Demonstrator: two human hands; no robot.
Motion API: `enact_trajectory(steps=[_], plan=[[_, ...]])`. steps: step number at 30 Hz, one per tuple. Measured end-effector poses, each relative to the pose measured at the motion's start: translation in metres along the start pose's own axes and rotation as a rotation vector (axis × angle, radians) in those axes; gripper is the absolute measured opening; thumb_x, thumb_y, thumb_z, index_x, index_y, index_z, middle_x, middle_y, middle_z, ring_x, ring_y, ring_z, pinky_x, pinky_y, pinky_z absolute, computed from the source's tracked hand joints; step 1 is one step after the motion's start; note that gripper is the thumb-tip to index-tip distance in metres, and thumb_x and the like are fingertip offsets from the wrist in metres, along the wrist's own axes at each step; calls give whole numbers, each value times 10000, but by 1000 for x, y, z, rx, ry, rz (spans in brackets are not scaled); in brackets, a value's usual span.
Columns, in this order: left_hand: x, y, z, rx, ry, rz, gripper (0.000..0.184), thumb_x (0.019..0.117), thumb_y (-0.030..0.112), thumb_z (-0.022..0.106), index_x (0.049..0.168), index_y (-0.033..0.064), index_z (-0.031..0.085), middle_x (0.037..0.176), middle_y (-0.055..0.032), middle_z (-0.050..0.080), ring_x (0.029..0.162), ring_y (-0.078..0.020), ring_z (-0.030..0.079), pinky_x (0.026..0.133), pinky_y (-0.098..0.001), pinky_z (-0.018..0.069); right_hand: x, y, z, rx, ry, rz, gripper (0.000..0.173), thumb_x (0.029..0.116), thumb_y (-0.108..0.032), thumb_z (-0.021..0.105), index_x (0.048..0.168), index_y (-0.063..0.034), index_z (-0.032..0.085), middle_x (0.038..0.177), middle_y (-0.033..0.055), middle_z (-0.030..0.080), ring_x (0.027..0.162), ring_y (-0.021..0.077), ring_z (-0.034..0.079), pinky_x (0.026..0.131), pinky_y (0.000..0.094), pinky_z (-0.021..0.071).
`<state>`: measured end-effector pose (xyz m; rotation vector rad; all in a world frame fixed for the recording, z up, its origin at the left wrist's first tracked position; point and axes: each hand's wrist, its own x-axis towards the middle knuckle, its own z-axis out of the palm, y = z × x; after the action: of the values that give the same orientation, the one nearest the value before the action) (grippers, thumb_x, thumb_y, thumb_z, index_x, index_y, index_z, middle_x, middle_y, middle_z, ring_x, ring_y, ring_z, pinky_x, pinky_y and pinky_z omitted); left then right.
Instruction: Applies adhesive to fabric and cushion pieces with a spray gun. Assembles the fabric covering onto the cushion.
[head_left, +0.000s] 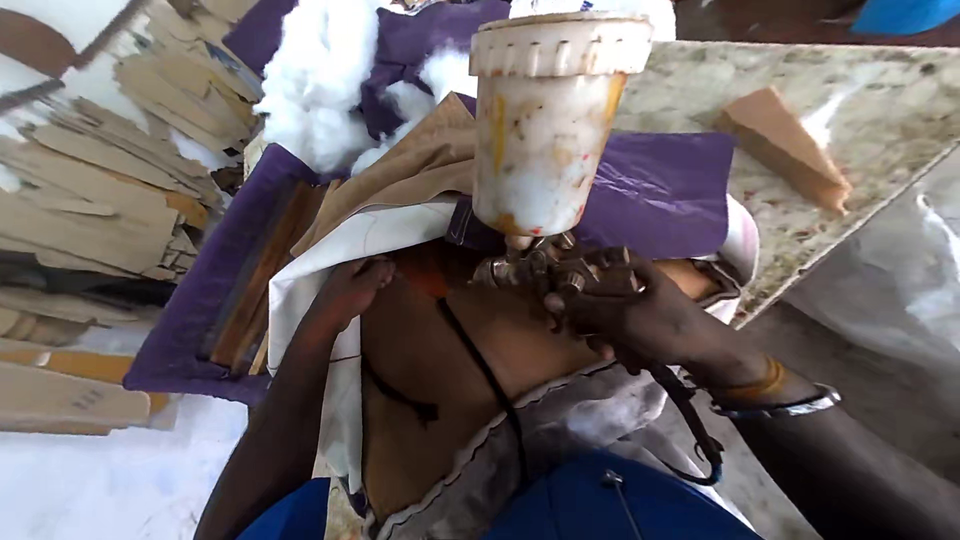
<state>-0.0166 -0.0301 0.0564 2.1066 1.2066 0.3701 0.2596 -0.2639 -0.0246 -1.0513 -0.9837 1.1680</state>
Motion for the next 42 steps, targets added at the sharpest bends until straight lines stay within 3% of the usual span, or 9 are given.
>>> enact_trajectory(steps=[6, 17, 24, 26, 28, 31, 33, 37, 42], plan=[[8, 7, -2, 85, -14, -20, 207, 1061, 119, 534, 930, 68, 686, 828, -2, 619, 809, -108, 573, 774, -314, 486, -1, 7, 10, 31, 46, 8, 54, 942, -105, 717, 990, -81, 717, 776, 120, 724, 430, 193, 591, 363, 276, 500], [3, 19, -5, 234, 3, -17, 224, 1070, 194, 551, 1022, 51, 717, 889, -44, 673, 861, -160, 620, 827, -429, 517, 11, 1, 29, -113, 203, -144, 121, 945, -163, 732, 1057, -121, 713, 711, 51, 698, 437, 154, 586, 357, 278, 492], [11, 21, -9, 357, -54, -25, 277, 1076, 226, 530, 937, 81, 721, 854, -30, 679, 836, -162, 631, 807, -451, 513, 7, 1, 24, -81, 87, -87, 175, 956, -127, 720, 1129, -109, 696, 780, 70, 732, 470, 181, 637, 379, 292, 541], [18, 23, -8, 510, -56, -16, 294, 1080, 281, 520, 1000, 100, 737, 981, -76, 710, 972, -235, 651, 885, -562, 498, 5, 3, 24, -61, 69, -51, 183, 959, -113, 711, 1139, -97, 686, 812, 81, 738, 503, 195, 666, 398, 301, 568], [24, 31, -9, 648, 18, 33, 342, 1086, 322, 515, 1241, 81, 703, 1256, -174, 688, 1237, -346, 619, 1055, -661, 432, 4, 4, 26, -66, 82, -40, 206, 961, -117, 714, 1164, -105, 684, 827, 69, 743, 515, 179, 673, 408, 289, 570], [42, 42, -16, 693, 237, 166, 376, 1046, 290, 571, 1276, 5, 656, 1245, -259, 668, 1185, -423, 642, 1011, -692, 461, 5, 4, 29, -104, 108, -82, 153, 961, -122, 708, 1114, -110, 697, 795, 36, 733, 483, 141, 640, 389, 264, 542], [48, 52, -15, 751, 296, 279, 393, 1007, 263, 619, 1262, -34, 652, 1274, -283, 652, 1240, -435, 614, 1062, -667, 433, 7, 2, 30, -131, 116, -102, 141, 962, -123, 706, 1102, -113, 691, 791, 25, 729, 488, 130, 639, 395, 262, 545], [61, 48, -5, 1073, 121, 151, 483, 1028, 422, 573, 1122, -34, 697, 1207, -310, 665, 1200, -500, 614, 996, -721, 445, 17, 0, 25, -184, 87, -167, 205, 953, -138, 707, 1157, -123, 690, 867, 20, 745, 599, 140, 702, 462, 295, 600], [83, 42, 3, 1301, -105, 42, 466, 969, 422, 608, 1188, 19, 693, 1275, -274, 652, 1251, -474, 589, 981, -737, 437, 26, -2, 24, -230, 51, -209, 268, 963, -136, 695, 1230, -119, 682, 931, 32, 743, 620, 147, 706, 454, 311, 600]])
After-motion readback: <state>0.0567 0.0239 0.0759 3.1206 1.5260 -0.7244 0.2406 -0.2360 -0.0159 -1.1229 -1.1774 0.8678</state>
